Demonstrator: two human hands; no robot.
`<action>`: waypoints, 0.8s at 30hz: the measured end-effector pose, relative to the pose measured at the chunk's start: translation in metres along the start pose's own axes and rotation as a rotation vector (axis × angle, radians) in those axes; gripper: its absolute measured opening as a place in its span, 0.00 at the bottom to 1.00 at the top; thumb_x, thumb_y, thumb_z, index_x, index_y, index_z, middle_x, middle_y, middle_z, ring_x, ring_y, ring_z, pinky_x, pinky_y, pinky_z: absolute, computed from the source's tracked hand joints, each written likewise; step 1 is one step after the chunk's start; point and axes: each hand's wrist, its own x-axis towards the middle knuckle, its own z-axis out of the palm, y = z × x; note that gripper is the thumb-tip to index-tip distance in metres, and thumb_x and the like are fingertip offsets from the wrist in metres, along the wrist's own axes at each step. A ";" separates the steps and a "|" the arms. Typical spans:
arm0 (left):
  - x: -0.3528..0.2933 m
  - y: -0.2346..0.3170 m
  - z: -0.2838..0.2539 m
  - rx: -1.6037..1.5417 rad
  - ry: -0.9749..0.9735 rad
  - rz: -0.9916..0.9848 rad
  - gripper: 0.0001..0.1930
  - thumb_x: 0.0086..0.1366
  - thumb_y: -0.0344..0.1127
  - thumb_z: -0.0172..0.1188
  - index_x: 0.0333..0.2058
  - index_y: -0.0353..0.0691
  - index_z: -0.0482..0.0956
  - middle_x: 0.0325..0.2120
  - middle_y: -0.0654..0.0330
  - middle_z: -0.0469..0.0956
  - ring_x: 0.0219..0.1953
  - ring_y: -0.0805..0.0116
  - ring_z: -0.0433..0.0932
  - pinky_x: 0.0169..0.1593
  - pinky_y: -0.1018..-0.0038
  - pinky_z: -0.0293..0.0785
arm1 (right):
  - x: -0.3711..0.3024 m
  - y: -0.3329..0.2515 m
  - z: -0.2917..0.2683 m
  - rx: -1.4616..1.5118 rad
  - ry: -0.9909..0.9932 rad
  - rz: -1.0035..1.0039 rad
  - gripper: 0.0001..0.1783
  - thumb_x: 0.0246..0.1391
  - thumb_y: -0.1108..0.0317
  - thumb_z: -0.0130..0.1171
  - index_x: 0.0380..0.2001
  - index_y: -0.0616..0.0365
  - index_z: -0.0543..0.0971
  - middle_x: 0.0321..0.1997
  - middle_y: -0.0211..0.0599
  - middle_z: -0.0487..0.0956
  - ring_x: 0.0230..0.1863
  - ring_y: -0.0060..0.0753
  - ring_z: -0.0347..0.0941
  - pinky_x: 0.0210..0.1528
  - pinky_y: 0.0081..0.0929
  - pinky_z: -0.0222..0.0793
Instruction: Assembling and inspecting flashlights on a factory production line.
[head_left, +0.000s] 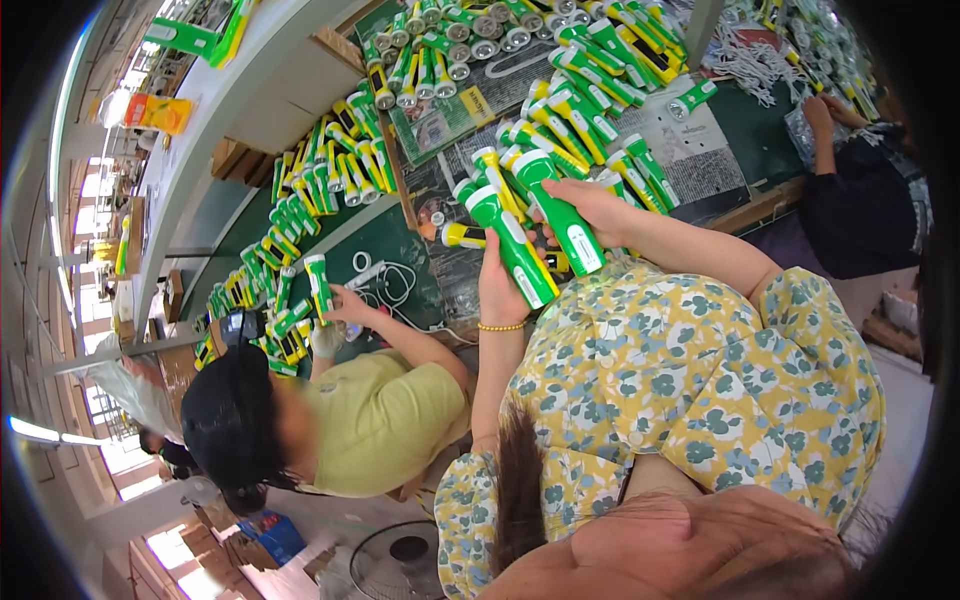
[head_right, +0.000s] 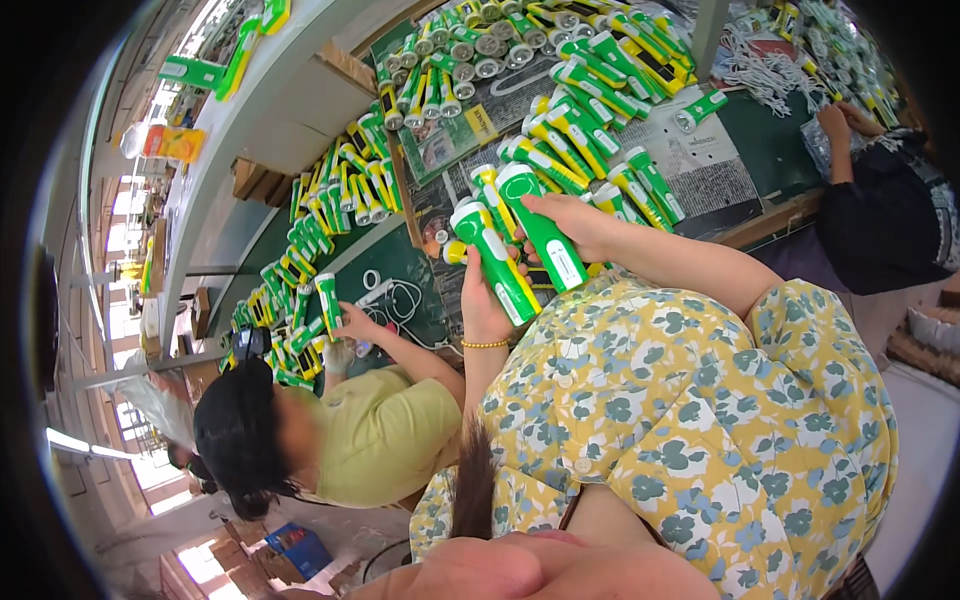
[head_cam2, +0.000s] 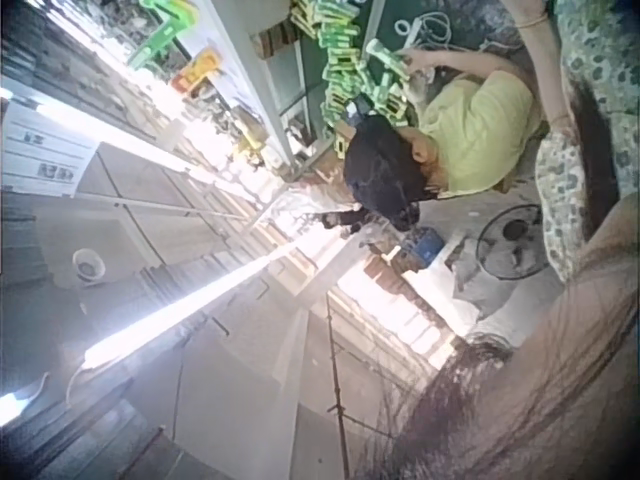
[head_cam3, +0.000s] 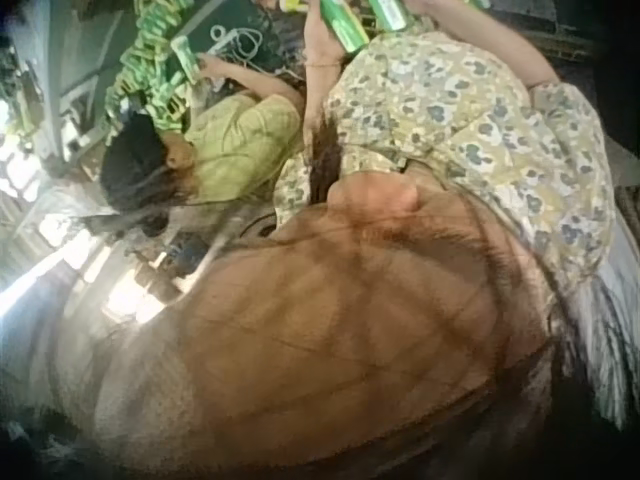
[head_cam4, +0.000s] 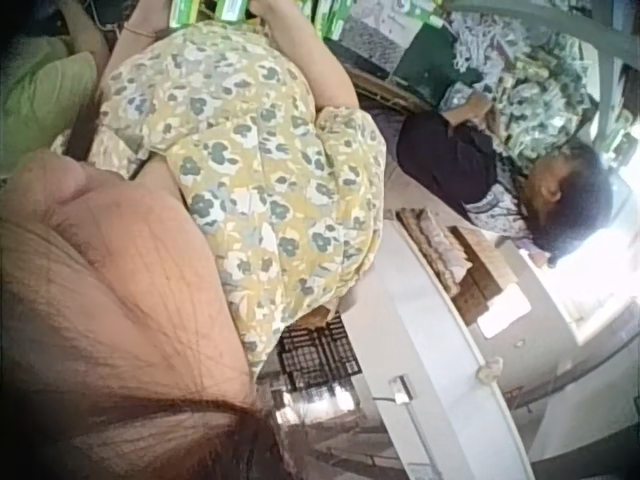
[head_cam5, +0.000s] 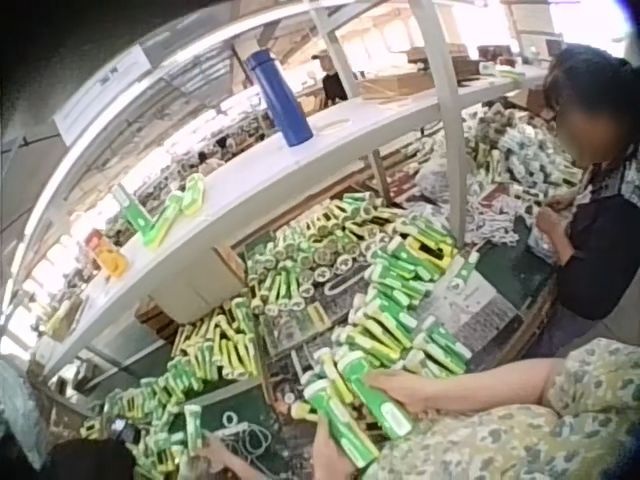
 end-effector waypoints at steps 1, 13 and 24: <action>-0.001 0.000 0.001 -0.001 -0.021 -0.002 0.23 0.69 0.56 0.43 0.51 0.44 0.68 0.34 0.59 0.75 0.32 0.63 0.75 0.35 0.67 0.75 | 0.001 0.001 -0.001 -0.003 -0.029 -0.003 0.21 0.62 0.51 0.50 0.39 0.61 0.68 0.34 0.39 0.75 0.28 0.29 0.74 0.29 0.27 0.75; -0.012 -0.002 0.027 0.013 -0.008 0.083 0.24 0.69 0.56 0.41 0.48 0.41 0.68 0.36 0.58 0.75 0.37 0.62 0.74 0.42 0.65 0.72 | -0.014 -0.004 0.004 0.044 -0.001 -0.019 0.19 0.62 0.52 0.49 0.42 0.58 0.67 0.34 0.38 0.77 0.28 0.26 0.76 0.29 0.25 0.76; -0.011 -0.008 0.013 -0.008 -0.113 0.128 0.25 0.70 0.57 0.38 0.49 0.42 0.68 0.34 0.60 0.75 0.31 0.66 0.75 0.37 0.69 0.74 | -0.021 -0.002 0.008 0.025 0.033 -0.015 0.18 0.62 0.53 0.50 0.43 0.57 0.68 0.34 0.35 0.77 0.28 0.27 0.76 0.29 0.26 0.76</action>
